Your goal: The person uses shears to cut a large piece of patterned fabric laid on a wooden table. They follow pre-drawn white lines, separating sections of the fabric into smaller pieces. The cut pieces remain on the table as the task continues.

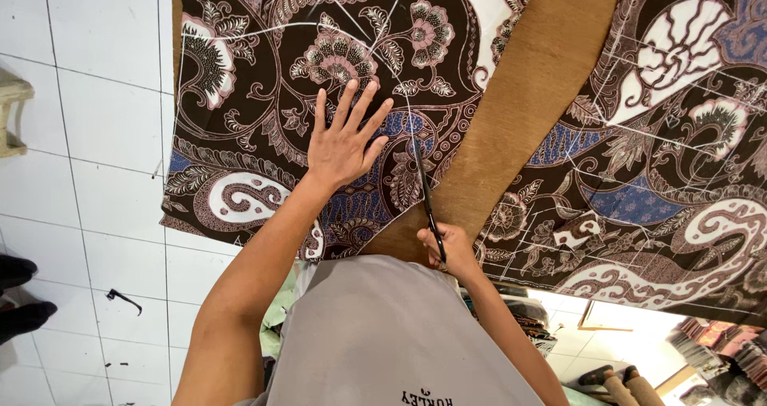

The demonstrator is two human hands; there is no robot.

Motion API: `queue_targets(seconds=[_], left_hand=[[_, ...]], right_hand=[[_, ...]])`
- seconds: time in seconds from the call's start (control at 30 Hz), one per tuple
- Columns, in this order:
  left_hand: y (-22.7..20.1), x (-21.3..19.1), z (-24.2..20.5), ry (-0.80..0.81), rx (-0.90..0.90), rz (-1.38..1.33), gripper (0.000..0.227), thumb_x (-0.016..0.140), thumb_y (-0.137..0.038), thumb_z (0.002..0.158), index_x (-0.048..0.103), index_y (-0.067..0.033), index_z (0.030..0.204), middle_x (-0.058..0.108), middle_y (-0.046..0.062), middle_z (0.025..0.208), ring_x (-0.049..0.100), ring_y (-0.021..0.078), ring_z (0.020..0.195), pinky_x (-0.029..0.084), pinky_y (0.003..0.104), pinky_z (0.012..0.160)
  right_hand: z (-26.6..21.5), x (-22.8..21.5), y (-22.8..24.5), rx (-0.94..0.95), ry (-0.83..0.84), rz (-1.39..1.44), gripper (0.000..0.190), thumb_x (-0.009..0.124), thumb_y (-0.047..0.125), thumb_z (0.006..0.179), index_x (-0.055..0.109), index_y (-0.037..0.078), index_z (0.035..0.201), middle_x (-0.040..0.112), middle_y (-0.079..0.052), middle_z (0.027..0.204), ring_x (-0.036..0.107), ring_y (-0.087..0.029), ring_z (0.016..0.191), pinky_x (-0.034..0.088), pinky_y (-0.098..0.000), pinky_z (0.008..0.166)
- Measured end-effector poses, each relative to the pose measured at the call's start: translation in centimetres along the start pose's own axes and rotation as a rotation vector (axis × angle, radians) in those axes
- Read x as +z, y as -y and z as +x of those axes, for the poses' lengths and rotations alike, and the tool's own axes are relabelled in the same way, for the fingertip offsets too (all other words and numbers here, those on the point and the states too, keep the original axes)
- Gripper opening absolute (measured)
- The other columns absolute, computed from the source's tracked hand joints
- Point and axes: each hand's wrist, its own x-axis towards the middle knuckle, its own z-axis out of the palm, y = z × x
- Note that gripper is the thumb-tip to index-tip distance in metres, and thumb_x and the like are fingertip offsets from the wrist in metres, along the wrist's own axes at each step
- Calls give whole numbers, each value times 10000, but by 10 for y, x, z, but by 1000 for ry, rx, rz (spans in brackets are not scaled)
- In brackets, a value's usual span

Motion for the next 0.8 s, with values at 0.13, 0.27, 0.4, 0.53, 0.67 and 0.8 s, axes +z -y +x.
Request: queue_targets(seconds=[0.13,0.27,0.4,0.53,0.67,0.8], left_hand=[[2,3,-2,6,6,4,611,453,-555,1104,339,-338,1663,217,16,1736,124,258,1602,35,611,1275],[2,1,0,8,-1,13,612,445,-558,1110,335,-339,1671,218,8,1742,125,253,1607,33,606,1280],[2,0,1,16,-12,-17,618,438,-566,1102,321,-343,1667,218,6,1737,129,249,1602,30,607,1273],[4,2,1,55,-17,-26,630,424,-575,1086,308,-342,1660,218,11,1731,134,252,1594,28,612,1260],[2,-2,2,50,-18,-16,630,424,-587,1091,312,-349,1663,219,4,1736,137,248,1601,34,605,1273],[3,-2,1,36,-23,-50,639,450,-594,1080,319,-351,1656,227,7,1733,148,257,1598,39,608,1272]], right_hand=[[14,4,6,89,-41,43,395,724,440,850,623,72,748,506,32,501,561,-93,446,368,-265,392],[26,9,17,-39,5,124,442,745,449,912,603,57,764,508,26,514,535,-82,450,433,-234,447],[20,7,24,-2,-5,80,448,735,427,920,601,38,743,494,12,495,539,-99,428,421,-246,424],[36,0,35,24,-10,93,416,715,432,894,617,51,759,508,19,500,550,-91,435,377,-255,393],[47,-5,51,-31,-2,42,456,753,440,901,619,32,748,479,22,498,511,-87,425,430,-248,432],[40,-12,71,-2,8,10,452,762,420,903,630,19,742,470,23,502,475,-85,420,436,-257,428]])
